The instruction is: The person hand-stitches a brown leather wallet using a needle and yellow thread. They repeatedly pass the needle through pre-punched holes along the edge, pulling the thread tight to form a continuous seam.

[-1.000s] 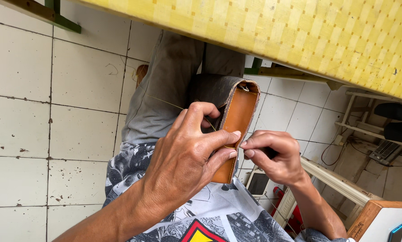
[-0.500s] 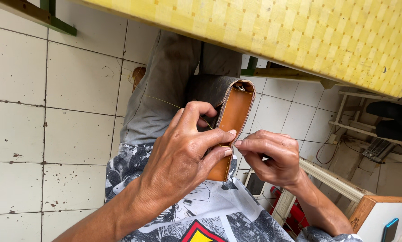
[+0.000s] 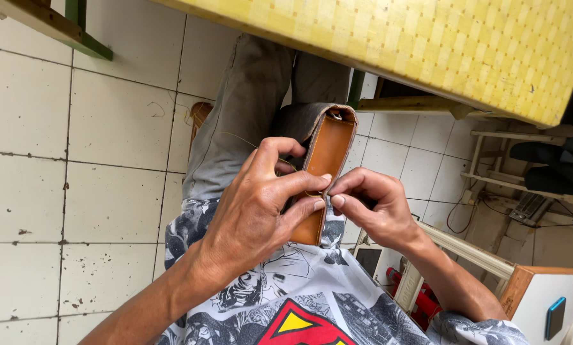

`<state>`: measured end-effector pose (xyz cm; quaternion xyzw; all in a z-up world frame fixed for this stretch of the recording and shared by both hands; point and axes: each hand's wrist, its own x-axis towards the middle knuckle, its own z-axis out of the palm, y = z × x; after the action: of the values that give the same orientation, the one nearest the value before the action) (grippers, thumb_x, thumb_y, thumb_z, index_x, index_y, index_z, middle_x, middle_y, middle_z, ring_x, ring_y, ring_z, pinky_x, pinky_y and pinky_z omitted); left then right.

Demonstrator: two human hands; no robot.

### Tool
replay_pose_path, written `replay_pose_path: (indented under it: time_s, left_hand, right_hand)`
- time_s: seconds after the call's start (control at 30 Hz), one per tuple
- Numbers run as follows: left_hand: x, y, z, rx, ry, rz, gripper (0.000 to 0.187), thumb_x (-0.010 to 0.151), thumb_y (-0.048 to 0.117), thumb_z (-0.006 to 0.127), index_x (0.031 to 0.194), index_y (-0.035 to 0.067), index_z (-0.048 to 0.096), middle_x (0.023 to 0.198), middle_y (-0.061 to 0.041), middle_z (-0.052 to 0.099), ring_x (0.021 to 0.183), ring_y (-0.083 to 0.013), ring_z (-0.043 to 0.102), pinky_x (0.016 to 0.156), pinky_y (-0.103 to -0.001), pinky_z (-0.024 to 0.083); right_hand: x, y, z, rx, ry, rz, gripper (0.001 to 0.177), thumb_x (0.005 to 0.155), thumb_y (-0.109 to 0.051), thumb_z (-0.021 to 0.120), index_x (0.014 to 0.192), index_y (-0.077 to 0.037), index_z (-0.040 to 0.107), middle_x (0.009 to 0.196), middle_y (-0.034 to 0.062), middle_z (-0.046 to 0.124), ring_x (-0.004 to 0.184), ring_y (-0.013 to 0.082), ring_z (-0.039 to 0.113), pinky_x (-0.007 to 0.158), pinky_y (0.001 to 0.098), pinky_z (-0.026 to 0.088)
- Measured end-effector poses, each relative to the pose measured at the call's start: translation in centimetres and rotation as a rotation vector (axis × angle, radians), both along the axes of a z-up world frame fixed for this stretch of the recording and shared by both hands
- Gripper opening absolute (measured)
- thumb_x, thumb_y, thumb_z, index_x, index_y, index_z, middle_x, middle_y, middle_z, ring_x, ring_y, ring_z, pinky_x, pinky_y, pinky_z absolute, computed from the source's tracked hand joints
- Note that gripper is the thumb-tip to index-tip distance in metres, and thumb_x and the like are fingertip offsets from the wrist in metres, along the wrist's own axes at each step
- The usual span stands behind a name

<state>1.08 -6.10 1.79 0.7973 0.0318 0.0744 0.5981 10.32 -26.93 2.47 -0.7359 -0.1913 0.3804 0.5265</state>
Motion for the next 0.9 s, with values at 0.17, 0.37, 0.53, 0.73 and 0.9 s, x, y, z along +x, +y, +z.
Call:
replay_pose_path:
  time_s: [0.17,0.37,0.53,0.73,0.9]
  left_hand:
    - [-1.5,1.4,-0.9,-0.014,-0.111,0.017,0.024,0.082,0.017,0.079,0.104,0.009,0.071,0.115,-0.015,0.05,0.091,-0.0269,0.064,0.08,-0.036,0.057]
    - [-3.2,2.8,-1.3,-0.049,-0.174,0.016,0.01,0.085,0.011,0.074,0.089,0.005,0.068,0.113,-0.016,0.052,0.091,-0.0262,0.067,0.08,-0.034,0.058]
    - [-3.4,2.1,-0.9,-0.033,-0.19,0.011,0.009,0.085,0.01,0.075,0.089,0.006,0.068,0.117,-0.02,0.054,0.093,-0.0306,0.065,0.083,-0.038,0.056]
    - [-2.8,3.1,0.4,0.069,-0.277,0.174,0.01,0.089,0.008,0.072,0.096,0.003,0.066,0.119,-0.022,0.059,0.104,-0.0358,0.063,0.093,-0.043,0.052]
    - [-1.4,2.4,0.2,0.128,-0.232,0.259,0.008,0.089,0.012,0.071,0.094,0.005,0.069,0.12,-0.019,0.061,0.098,-0.0318,0.065,0.088,-0.039,0.054]
  right_hand:
    - [-0.7,2.4,1.3,-0.112,-0.476,0.164,0.011,0.088,-0.014,0.068,0.09,-0.004,0.067,0.08,0.0048,0.07,0.065,0.0105,0.064,0.057,0.0222,0.05]
    - [-2.3,4.2,3.6,-0.295,-0.529,0.338,0.01,0.092,-0.014,0.061,0.095,-0.005,0.063,0.084,0.0036,0.069,0.071,0.0162,0.063,0.065,0.0286,0.049]
    - [-3.1,3.9,3.8,-0.421,-0.408,0.349,0.012,0.096,-0.021,0.054,0.093,-0.009,0.055,0.073,0.0004,0.057,0.06,0.0165,0.045,0.057,0.0299,0.039]
    - [-1.1,6.3,4.0,-0.197,-0.489,0.365,0.019,0.092,-0.022,0.061,0.087,-0.006,0.055,0.075,0.0033,0.059,0.06,0.0168,0.05,0.054,0.0286,0.04]
    - [1.4,6.4,3.8,-0.195,-0.459,0.401,0.015,0.091,-0.019,0.063,0.086,-0.007,0.057,0.074,0.0018,0.06,0.06,0.016,0.051,0.054,0.0286,0.042]
